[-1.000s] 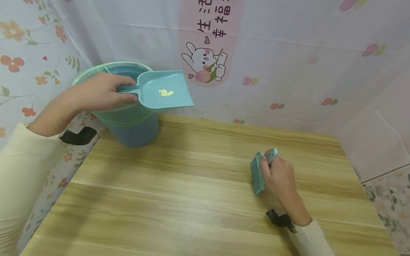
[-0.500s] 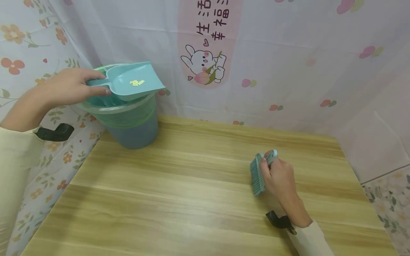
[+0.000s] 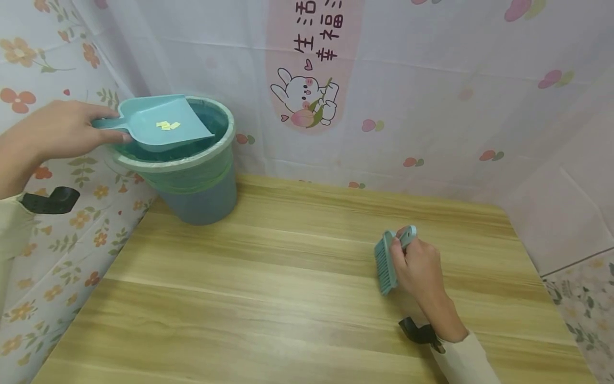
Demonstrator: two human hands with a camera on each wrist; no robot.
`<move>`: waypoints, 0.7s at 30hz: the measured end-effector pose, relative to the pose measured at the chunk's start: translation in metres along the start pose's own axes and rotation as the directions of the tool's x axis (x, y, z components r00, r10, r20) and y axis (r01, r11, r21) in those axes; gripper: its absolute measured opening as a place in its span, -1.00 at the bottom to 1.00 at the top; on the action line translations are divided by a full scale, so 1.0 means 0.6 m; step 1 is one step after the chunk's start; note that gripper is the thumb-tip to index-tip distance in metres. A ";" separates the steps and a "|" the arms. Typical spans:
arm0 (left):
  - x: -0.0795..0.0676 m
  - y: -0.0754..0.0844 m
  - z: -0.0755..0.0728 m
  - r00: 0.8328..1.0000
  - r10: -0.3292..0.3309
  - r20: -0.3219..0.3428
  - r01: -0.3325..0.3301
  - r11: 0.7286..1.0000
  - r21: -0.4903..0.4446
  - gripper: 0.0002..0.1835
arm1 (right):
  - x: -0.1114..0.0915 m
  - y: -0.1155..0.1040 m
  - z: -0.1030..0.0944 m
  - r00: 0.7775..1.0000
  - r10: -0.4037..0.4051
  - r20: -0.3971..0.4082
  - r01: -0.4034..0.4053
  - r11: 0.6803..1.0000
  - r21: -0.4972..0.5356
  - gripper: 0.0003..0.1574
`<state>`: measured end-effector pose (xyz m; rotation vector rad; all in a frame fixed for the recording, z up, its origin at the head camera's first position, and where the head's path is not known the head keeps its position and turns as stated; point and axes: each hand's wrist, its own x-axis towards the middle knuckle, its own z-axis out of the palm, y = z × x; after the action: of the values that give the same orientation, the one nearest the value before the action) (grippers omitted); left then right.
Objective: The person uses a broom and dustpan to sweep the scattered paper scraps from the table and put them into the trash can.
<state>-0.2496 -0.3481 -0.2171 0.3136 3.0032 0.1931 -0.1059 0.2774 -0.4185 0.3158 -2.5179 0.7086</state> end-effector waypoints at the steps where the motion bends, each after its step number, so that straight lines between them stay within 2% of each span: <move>1: 0.000 0.000 -0.001 1.000 0.011 -0.007 -0.010 0.999 0.032 -0.28 | 0.000 0.000 0.000 1.000 0.001 -0.001 -0.001 1.000 0.001 -0.79; 4: 0.001 0.009 -0.006 1.000 0.026 -0.013 -0.024 0.991 0.134 -0.33 | 0.000 0.000 -0.001 1.000 -0.001 -0.003 0.001 1.000 0.001 -0.80; 7: -0.004 0.034 -0.010 0.999 0.014 -0.042 -0.003 0.970 0.243 -0.37 | 0.000 0.000 -0.001 1.000 -0.005 -0.004 0.005 1.000 -0.001 -0.80; 9: -0.011 0.051 -0.006 0.987 0.072 -0.143 -0.024 0.951 0.308 -0.65 | -0.001 0.000 0.000 1.000 -0.007 -0.003 0.007 1.000 -0.002 -0.80; 11: -0.020 0.068 0.000 0.951 0.171 -0.259 -0.066 0.927 0.369 -0.91 | -0.001 0.001 0.000 1.000 -0.008 -0.005 0.008 1.000 -0.002 -0.80; 12: -0.023 0.076 0.003 0.922 0.227 -0.315 -0.088 0.913 0.398 -0.92 | -0.001 0.001 0.000 1.000 -0.007 -0.006 0.007 1.000 -0.003 -0.81; 13: -0.026 0.081 0.006 0.889 0.284 -0.359 -0.111 0.895 0.432 -0.84 | -0.001 0.001 0.000 1.000 -0.006 -0.007 0.006 1.000 -0.004 -0.81; 14: -0.028 0.085 0.009 0.850 0.342 -0.400 -0.133 0.875 0.465 -0.77 | -0.001 0.000 0.000 1.000 -0.004 -0.008 0.004 1.000 -0.003 -0.81; 16: -0.029 0.095 0.012 0.812 0.398 -0.427 -0.148 0.848 0.508 -0.80 | -0.001 0.000 -0.001 1.000 -0.001 -0.008 0.001 1.000 -0.004 -0.81; 19: -0.026 0.101 0.014 0.789 0.429 -0.440 -0.153 0.831 0.535 -0.85 | -0.001 0.000 -0.001 1.000 0.000 -0.006 0.000 1.000 -0.008 -0.82; 21: -0.023 0.101 0.015 0.773 0.440 -0.456 -0.159 0.831 0.533 -0.83 | -0.001 0.001 -0.002 1.000 -0.002 -0.005 0.002 1.000 -0.010 -0.82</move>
<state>-0.2229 -0.2909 -0.2162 0.9699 3.5261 -0.5347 -0.1053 0.2783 -0.4182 0.3126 -2.5153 0.6949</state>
